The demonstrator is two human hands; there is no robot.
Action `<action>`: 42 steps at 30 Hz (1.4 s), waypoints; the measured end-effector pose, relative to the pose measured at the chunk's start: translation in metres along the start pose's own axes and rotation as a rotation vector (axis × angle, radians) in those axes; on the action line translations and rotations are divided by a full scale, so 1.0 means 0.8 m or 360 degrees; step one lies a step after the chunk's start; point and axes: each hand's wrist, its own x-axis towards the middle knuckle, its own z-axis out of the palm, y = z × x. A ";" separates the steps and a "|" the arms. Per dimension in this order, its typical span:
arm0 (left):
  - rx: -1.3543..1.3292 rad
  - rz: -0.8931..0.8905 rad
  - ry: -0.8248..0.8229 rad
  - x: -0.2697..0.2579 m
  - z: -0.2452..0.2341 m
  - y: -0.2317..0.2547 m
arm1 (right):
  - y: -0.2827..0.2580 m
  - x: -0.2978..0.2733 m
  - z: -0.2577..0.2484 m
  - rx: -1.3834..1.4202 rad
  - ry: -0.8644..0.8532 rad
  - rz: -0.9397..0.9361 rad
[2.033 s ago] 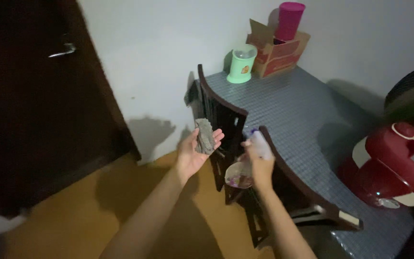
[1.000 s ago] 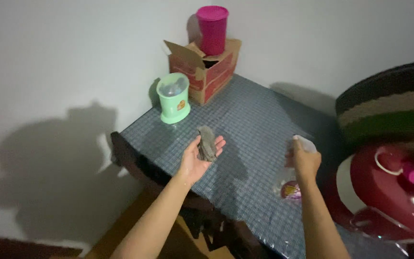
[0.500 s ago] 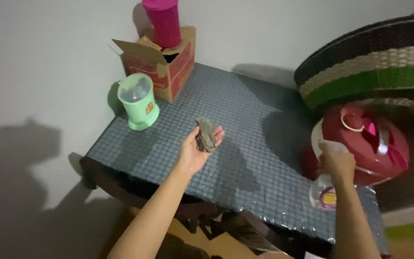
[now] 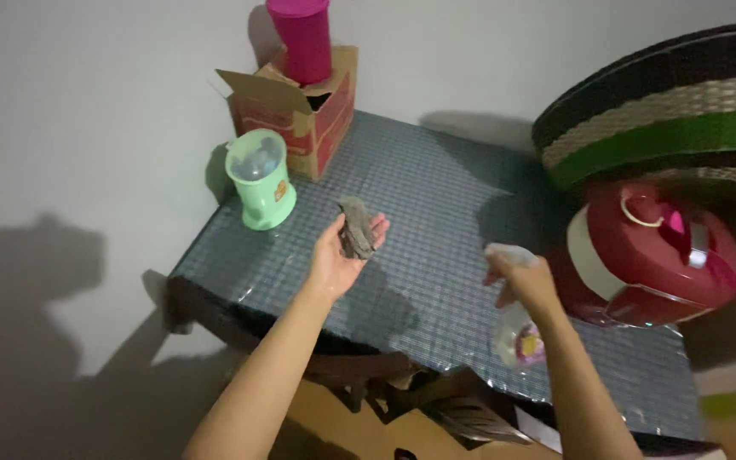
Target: Washing a cloth in a sink and using it to wipe down a dining table, including moving chairs to access the surface.
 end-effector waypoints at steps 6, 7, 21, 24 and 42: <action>0.0013 0.0244 0.0052 -0.043 -0.008 0.072 | 0.000 0.049 0.093 -0.0111 -0.0453 -0.0176; -0.0013 0.0314 0.0059 -0.054 -0.011 0.086 | 0.006 0.055 0.119 0.0021 -0.0414 -0.0138; -0.0072 0.0692 0.0256 -0.168 -0.041 0.174 | -0.131 -0.071 0.243 -0.0336 -0.0877 -0.0314; -0.0071 0.0682 0.0258 -0.166 -0.047 0.173 | -0.095 -0.039 0.218 -0.0199 -0.0879 -0.0281; 0.0290 -0.0210 -0.0122 -0.004 0.048 -0.076 | 0.223 0.005 -0.268 -0.1197 -0.0002 0.0439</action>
